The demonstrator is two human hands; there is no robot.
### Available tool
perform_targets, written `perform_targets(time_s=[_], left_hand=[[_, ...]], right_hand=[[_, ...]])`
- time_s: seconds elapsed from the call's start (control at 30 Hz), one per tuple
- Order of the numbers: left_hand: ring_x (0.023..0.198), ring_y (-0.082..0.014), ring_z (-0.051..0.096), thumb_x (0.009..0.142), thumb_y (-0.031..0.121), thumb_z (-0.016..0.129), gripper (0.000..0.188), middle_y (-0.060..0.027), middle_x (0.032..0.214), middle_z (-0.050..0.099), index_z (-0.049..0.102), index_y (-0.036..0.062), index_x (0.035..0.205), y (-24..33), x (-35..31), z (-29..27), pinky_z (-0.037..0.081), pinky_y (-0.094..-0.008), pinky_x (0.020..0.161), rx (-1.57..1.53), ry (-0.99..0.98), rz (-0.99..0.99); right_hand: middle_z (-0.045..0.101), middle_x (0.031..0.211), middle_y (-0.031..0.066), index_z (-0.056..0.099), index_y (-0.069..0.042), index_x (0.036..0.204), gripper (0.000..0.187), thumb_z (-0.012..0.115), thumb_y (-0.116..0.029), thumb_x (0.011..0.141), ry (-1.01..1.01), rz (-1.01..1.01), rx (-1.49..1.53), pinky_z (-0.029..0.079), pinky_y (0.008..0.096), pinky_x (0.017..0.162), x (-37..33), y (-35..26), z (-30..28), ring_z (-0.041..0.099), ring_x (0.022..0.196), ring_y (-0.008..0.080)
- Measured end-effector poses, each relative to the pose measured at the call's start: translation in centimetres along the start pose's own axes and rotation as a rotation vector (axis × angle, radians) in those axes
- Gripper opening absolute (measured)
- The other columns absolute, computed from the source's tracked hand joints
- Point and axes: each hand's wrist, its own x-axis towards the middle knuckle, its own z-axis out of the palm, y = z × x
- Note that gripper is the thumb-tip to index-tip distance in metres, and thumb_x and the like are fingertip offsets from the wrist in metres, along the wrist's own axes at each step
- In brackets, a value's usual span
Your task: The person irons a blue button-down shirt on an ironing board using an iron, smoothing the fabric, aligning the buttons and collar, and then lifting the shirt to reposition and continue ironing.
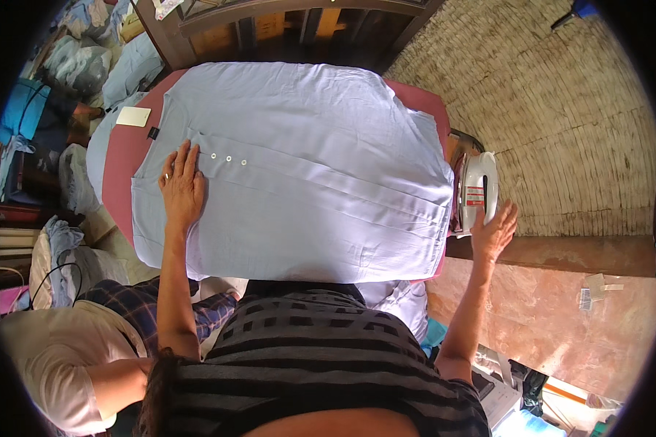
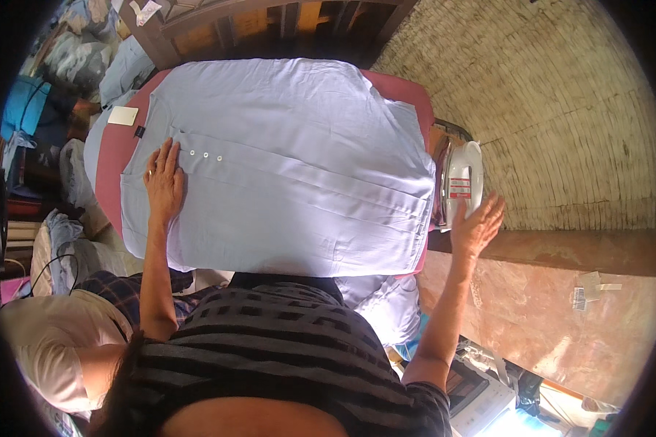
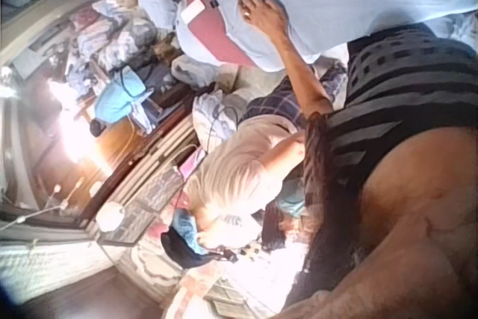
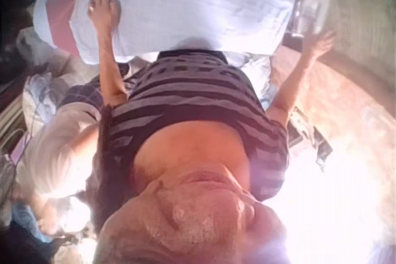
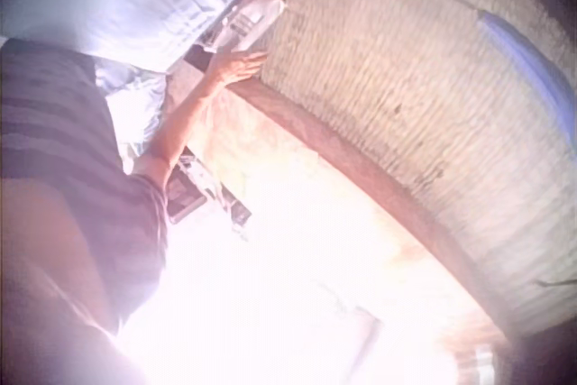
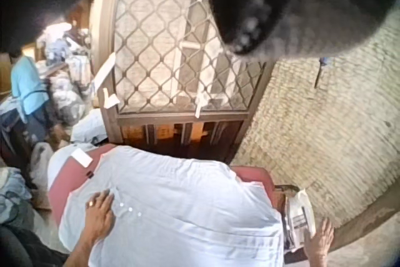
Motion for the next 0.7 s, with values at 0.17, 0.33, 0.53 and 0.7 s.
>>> perform_targets(time_s=[0.17,0.33,0.53,0.7], left_hand=[[0.14,-0.0326,0.037,0.092,0.021,0.046,0.056,-0.0037,0.157,0.04,0.047,0.0158,0.148,0.4,0.0,0.1,0.027,-0.0508,0.113,-0.025,0.009,0.008],[0.14,-0.0331,0.038,0.092,0.021,0.046,0.055,-0.0043,0.156,0.041,0.049,0.0147,0.146,-0.2,0.1,0.4,0.029,-0.0519,0.112,-0.015,0.002,-0.031],[0.139,-0.0327,0.038,0.089,0.02,0.049,0.056,-0.0063,0.156,0.041,0.05,0.0137,0.145,0.2,-0.8,-0.9,0.029,-0.0513,0.112,-0.053,-0.02,-0.07],[0.138,-0.0355,0.038,0.087,0.017,0.049,0.058,-0.0086,0.155,0.04,0.049,0.0124,0.144,0.0,-1.7,-1.4,0.029,-0.0525,0.111,-0.123,0.018,-0.075]], right_hand=[[0.068,0.1,0.0278,0.06,0.001,0.123,0.044,0.063,-0.033,0.094,-0.321,0.0,0.547,0.052,0.0454,0.081,1.2,5.5,3.1,0.067,0.093,0.0419],[0.063,0.07,0.006,0.064,0.002,0.106,0.039,0.066,-0.035,0.094,-0.319,-0.036,0.732,0.05,0.0362,0.058,5.2,4.3,5.3,0.058,0.059,0.0171],[0.058,0.071,0.0011,0.063,0.0,0.112,0.04,0.063,-0.038,0.097,-0.664,0.208,0.85,0.038,0.0258,0.042,8.1,3.7,3.2,0.049,0.052,0.0066],[0.054,0.064,-0.0008,0.063,-0.002,0.107,0.038,0.061,-0.039,0.099,-0.668,-0.075,0.808,0.039,0.028,0.043,9.6,-3.7,-4.5,0.047,0.05,0.0068]])
